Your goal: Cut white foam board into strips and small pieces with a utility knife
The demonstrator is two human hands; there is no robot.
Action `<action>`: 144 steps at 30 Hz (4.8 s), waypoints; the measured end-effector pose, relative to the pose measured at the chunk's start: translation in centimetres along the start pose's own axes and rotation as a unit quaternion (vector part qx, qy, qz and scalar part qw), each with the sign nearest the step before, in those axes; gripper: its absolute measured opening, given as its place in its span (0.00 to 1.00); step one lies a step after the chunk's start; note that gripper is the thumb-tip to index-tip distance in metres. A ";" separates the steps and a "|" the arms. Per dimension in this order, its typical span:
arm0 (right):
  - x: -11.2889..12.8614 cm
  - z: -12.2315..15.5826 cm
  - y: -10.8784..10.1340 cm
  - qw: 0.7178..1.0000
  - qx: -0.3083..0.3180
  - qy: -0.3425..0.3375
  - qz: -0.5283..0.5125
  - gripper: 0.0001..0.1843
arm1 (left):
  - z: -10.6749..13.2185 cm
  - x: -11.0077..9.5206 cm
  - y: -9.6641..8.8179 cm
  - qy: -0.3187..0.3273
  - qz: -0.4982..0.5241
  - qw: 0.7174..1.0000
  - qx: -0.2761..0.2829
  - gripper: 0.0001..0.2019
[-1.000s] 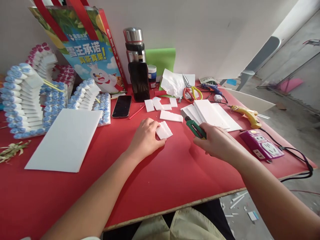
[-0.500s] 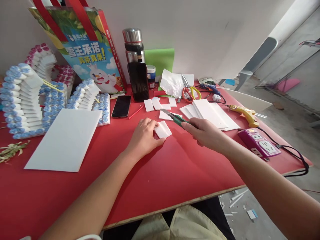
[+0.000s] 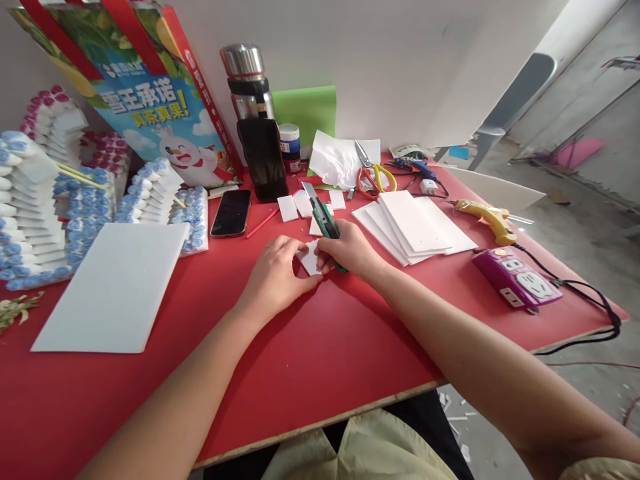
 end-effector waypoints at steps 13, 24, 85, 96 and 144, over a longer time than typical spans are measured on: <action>-0.3 0.0 0.0 1.000 0.010 0.017 0.000 0.12 | 0.1 0.0 -0.1 -0.019 -0.006 1.000 -0.001 0.21; -0.2 0.5 -0.1 1.000 -0.011 -0.009 -0.011 0.13 | 0.0 0.1 -0.1 0.015 -0.003 1.000 0.002 0.20; 0.4 0.7 0.0 0.999 -0.012 0.026 -0.020 0.13 | 0.0 -0.7 -0.3 0.094 -0.026 0.995 0.004 0.17; 4.2 3.4 -4.4 0.972 -0.028 -0.044 0.230 0.07 | 0.1 -0.7 -0.1 0.080 -0.031 0.996 -0.011 0.15; 6.1 12.8 -4.1 0.715 0.113 -0.156 0.672 0.13 | -0.1 -0.5 0.4 0.094 -0.021 0.994 -0.055 0.14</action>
Point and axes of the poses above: each hand's wrist, its own z-axis away from the middle knuckle, its own y-axis out of the palm, x = y × z, the point moved 5 cm from there along -z, towards the middle knuckle, and after that the axes turned 10 degrees about -x, right-handed, at the moved point
